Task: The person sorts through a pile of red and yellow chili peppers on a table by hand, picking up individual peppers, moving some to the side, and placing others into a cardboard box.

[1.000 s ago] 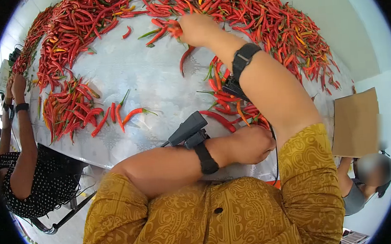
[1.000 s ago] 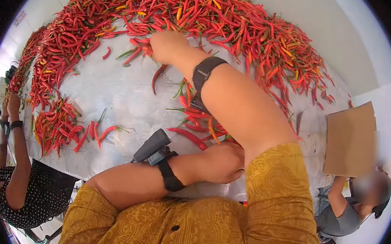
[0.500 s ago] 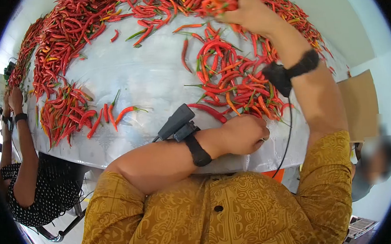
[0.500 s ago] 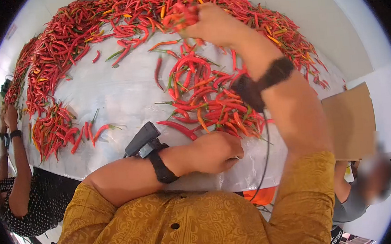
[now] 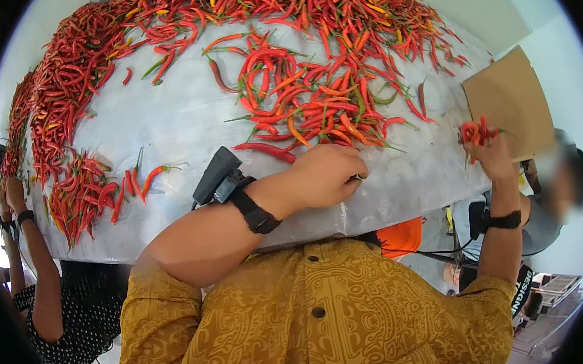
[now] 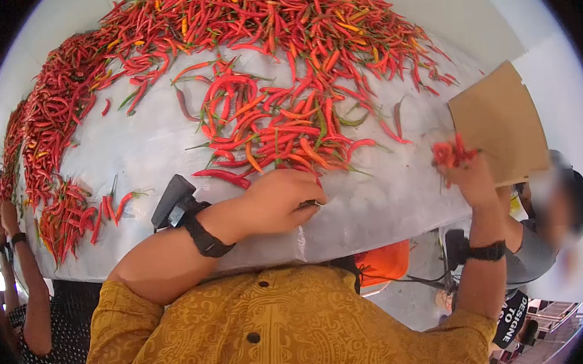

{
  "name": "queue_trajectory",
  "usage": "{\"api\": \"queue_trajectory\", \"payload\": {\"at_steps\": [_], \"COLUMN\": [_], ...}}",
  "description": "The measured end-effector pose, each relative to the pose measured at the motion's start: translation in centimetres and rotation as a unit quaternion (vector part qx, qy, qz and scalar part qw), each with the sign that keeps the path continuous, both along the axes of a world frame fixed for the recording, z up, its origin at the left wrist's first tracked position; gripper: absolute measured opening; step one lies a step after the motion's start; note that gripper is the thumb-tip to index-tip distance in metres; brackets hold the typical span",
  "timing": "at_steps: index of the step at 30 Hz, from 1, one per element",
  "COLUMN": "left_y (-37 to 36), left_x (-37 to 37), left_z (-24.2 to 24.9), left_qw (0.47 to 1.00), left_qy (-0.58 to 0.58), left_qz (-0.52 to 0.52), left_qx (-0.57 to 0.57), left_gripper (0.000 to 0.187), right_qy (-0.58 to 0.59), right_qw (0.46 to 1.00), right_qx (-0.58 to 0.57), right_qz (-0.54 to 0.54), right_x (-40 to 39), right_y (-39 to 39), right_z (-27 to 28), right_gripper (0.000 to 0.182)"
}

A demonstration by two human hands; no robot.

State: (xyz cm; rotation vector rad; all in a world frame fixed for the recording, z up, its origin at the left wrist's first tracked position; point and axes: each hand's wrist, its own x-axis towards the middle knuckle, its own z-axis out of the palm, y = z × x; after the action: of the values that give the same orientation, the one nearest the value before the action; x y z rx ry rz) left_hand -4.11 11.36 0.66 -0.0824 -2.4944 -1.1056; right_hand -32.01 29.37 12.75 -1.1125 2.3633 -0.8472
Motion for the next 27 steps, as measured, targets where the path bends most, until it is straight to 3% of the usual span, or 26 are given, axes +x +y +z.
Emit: {"api": "queue_trajectory", "payload": {"at_steps": [2, 4, 8, 10, 11, 13, 17, 19, 23, 25, 27], "left_y": [0.0, -0.1, -0.1, -0.1, -0.1, -0.1, -0.1, -0.2, -0.2, -0.2, -0.2], "left_x": [0.0, 0.0, 0.0, 0.0, 0.0, 0.1, 0.0, 0.0, 0.1, 0.0, -0.1], "left_z": [0.2, 0.3, 0.2, 0.1, 0.1, 0.4, 0.2, 0.3, 0.3, 0.3, 0.2], "left_qw": [1.0, 1.0, 1.0, 1.0, 1.0, 1.0, 1.0, 1.0, 1.0, 1.0, 1.0], "left_qy": [-0.001, 0.01, -0.001, 0.019, 0.019, 0.013, 0.011, 0.014, 0.017, 0.003, 0.001], "left_qz": [0.001, 0.002, 0.0, 0.004, 0.002, -0.001, -0.004, -0.006, -0.007, -0.008, -0.007], "left_qx": [-0.001, 0.001, -0.009, -0.01, -0.009, -0.007, -0.001, -0.003, 0.005, -0.001, -0.002], "left_gripper": [0.015, 0.016, 0.016, 0.016, 0.016, 0.016, 0.016, 0.016, 0.016, 0.015, 0.015], "right_qy": [0.017, -0.077, -0.193, -0.164, -0.164, -0.115, -0.174, 0.032, 0.026, 0.046, 0.127], "right_qw": [0.999, 0.992, 0.971, 0.965, 0.964, 0.94, 0.948, 0.951, 0.96, 0.935, 0.951], "right_qx": [-0.042, -0.013, -0.008, 0.1, 0.1, 0.275, 0.236, 0.302, 0.262, 0.314, 0.195], "right_qz": [-0.027, -0.1, -0.144, -0.18, -0.182, -0.165, -0.127, -0.053, -0.093, -0.161, -0.203], "right_x": [-1.3, -2.0, -1.8, -1.3, -1.4, -1.6, -4.2, -5.3, -7.1, -8.1, -8.2], "right_y": [4.2, 7.8, 13.2, 14.5, 14.7, 15.1, 19.5, 21.1, 22.0, 20.2, 18.0], "right_z": [-2.0, -3.4, -6.2, -7.4, -8.1, -10.1, -15.5, -17.3, -17.3, -15.7, -12.8], "right_gripper": [0.029, 0.025, 0.025, 0.028, 0.028, 0.035, 0.044, 0.042, 0.04, 0.03, 0.021]}}
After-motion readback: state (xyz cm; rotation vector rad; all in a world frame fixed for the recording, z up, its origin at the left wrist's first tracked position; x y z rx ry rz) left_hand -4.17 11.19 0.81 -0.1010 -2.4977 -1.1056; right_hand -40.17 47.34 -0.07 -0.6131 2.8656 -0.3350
